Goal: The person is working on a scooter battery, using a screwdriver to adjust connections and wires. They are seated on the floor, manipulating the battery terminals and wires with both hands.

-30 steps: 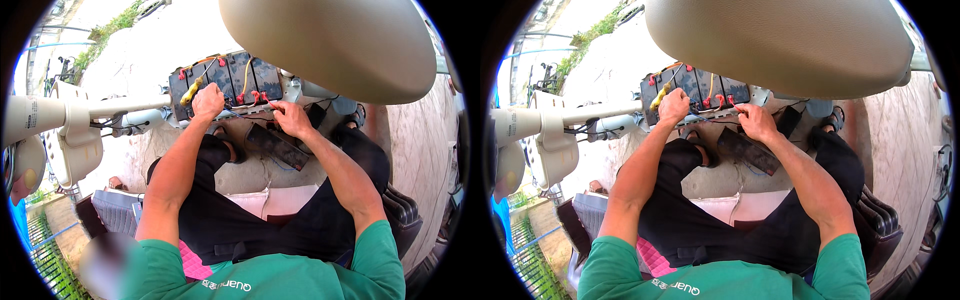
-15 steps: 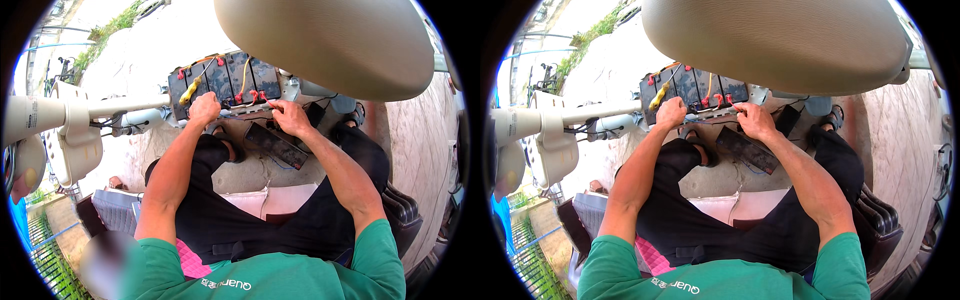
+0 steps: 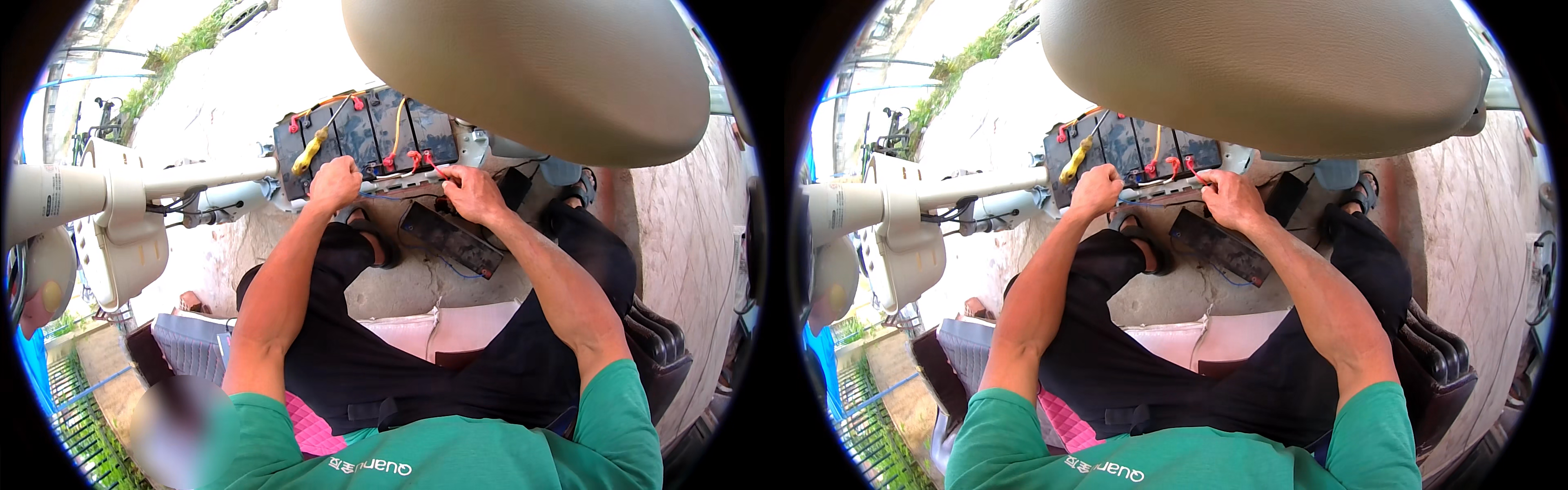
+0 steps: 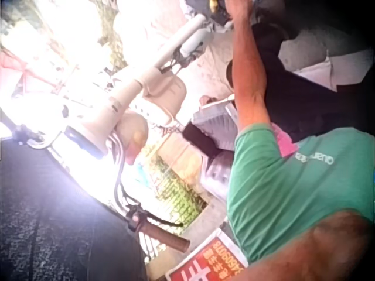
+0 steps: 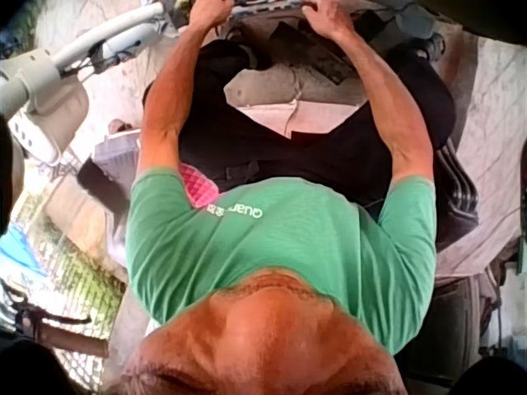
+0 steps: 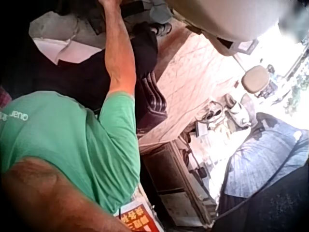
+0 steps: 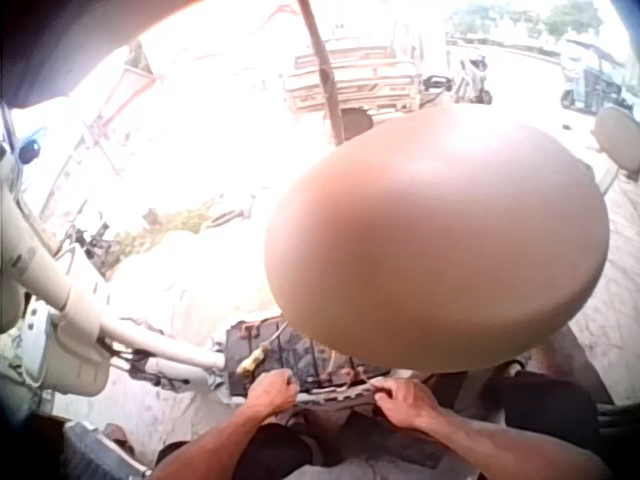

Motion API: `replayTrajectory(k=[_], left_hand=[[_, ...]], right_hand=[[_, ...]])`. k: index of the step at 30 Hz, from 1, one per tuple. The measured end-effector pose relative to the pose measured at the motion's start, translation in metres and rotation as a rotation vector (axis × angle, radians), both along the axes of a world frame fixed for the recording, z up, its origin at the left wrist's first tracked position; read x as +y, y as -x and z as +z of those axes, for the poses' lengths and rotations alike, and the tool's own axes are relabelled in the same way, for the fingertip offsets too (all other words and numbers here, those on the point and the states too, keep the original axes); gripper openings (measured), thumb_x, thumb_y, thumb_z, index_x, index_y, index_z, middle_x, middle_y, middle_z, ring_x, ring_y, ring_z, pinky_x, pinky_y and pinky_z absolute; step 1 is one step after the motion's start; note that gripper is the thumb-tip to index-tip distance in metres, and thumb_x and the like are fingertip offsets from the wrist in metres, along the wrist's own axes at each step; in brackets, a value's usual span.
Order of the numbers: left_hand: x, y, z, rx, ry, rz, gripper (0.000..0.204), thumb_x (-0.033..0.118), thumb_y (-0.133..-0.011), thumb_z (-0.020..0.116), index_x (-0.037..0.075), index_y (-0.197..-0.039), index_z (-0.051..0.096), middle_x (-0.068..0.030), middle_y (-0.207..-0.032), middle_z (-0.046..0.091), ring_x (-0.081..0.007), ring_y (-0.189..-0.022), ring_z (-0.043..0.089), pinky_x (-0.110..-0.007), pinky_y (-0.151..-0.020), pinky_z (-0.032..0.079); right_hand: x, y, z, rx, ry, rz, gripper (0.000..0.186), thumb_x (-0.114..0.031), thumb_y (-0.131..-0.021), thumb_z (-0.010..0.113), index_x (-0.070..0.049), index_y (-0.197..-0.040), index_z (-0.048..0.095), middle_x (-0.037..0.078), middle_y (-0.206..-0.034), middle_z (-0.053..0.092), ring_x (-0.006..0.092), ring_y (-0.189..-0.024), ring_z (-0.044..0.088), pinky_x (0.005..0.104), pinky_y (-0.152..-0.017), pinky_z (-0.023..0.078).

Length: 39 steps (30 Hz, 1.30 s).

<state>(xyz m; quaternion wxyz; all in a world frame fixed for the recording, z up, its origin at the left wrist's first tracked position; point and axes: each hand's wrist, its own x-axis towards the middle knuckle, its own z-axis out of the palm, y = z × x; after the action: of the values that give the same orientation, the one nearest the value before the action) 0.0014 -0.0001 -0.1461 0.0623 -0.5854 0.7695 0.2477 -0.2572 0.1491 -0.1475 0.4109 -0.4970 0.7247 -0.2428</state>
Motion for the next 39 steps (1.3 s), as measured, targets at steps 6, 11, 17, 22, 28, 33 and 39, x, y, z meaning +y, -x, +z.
replayTrajectory(k=[6,11,17,22,28,33,39], left_hand=[[-0.001,0.004,0.001,-0.030,-0.033,0.000,0.020,0.025,-0.088,0.065,0.007,-0.094,0.071,-0.0226,-0.102,0.074,-0.0427,-0.103,0.069,-0.052,-0.091,0.054],[0.001,0.003,-0.001,-0.041,-0.078,0.002,0.023,0.029,-0.088,0.069,0.007,-0.095,0.071,-0.0216,-0.105,0.074,-0.0416,-0.105,0.069,-0.051,-0.092,0.053],[0.000,-0.002,-0.005,-0.048,-0.120,0.038,0.024,0.031,-0.089,0.070,0.008,-0.096,0.071,-0.0197,-0.106,0.074,-0.0405,-0.106,0.069,-0.050,-0.093,0.053],[0.000,-0.001,0.002,-0.030,-0.131,0.051,0.024,0.031,-0.088,0.071,0.008,-0.097,0.071,-0.0194,-0.107,0.074,-0.0389,-0.107,0.069,-0.049,-0.092,0.054],[0.005,0.014,0.019,0.225,0.190,-0.068,0.021,0.028,-0.088,0.069,0.009,-0.094,0.074,-0.0177,-0.103,0.068,-0.0373,-0.104,0.065,-0.048,-0.089,0.052],[0.012,0.028,0.001,0.069,0.281,-0.229,0.020,0.026,-0.086,0.069,0.009,-0.096,0.072,-0.0164,-0.102,0.067,-0.0369,-0.101,0.066,-0.051,-0.085,0.052],[0.014,0.033,-0.005,-0.091,0.301,-0.224,0.017,0.022,-0.087,0.067,0.009,-0.097,0.071,-0.0155,-0.103,0.068,-0.0361,-0.102,0.067,-0.052,-0.084,0.051]], right_hand=[[0.001,-0.001,-0.005,0.021,0.011,0.006,0.037,-0.023,-0.093,0.061,-0.009,-0.126,0.072,0.017,-0.096,0.076,0.0307,-0.090,0.074,0.0407,-0.085,0.056],[0.000,-0.002,-0.007,0.022,0.010,0.011,0.036,-0.024,-0.093,0.060,-0.013,-0.125,0.073,0.018,-0.113,0.074,0.0361,-0.107,0.070,0.0434,-0.095,0.055],[-0.001,-0.003,-0.005,0.021,-0.011,0.010,0.036,-0.024,-0.093,0.060,-0.012,-0.124,0.073,0.018,-0.114,0.074,0.0364,-0.108,0.070,0.0434,-0.096,0.055],[0.000,-0.003,-0.007,0.036,0.014,0.022,0.036,-0.024,-0.093,0.060,-0.012,-0.124,0.073,0.018,-0.113,0.074,0.0365,-0.108,0.070,0.0437,-0.096,0.055],[0.000,-0.003,-0.007,0.034,0.013,0.017,0.036,-0.024,-0.092,0.060,-0.012,-0.124,0.073,0.018,-0.113,0.074,0.0372,-0.107,0.070,0.0444,-0.096,0.055],[0.000,-0.004,-0.006,0.028,-0.005,0.011,0.035,-0.024,-0.093,0.060,-0.011,-0.122,0.073,0.019,-0.112,0.074,0.0376,-0.107,0.070,0.0453,-0.094,0.055],[0.000,-0.004,-0.005,0.038,0.037,0.009,0.036,-0.024,-0.094,0.061,-0.009,-0.124,0.073,0.019,-0.108,0.075,0.0348,-0.103,0.072,0.0422,-0.092,0.055]])
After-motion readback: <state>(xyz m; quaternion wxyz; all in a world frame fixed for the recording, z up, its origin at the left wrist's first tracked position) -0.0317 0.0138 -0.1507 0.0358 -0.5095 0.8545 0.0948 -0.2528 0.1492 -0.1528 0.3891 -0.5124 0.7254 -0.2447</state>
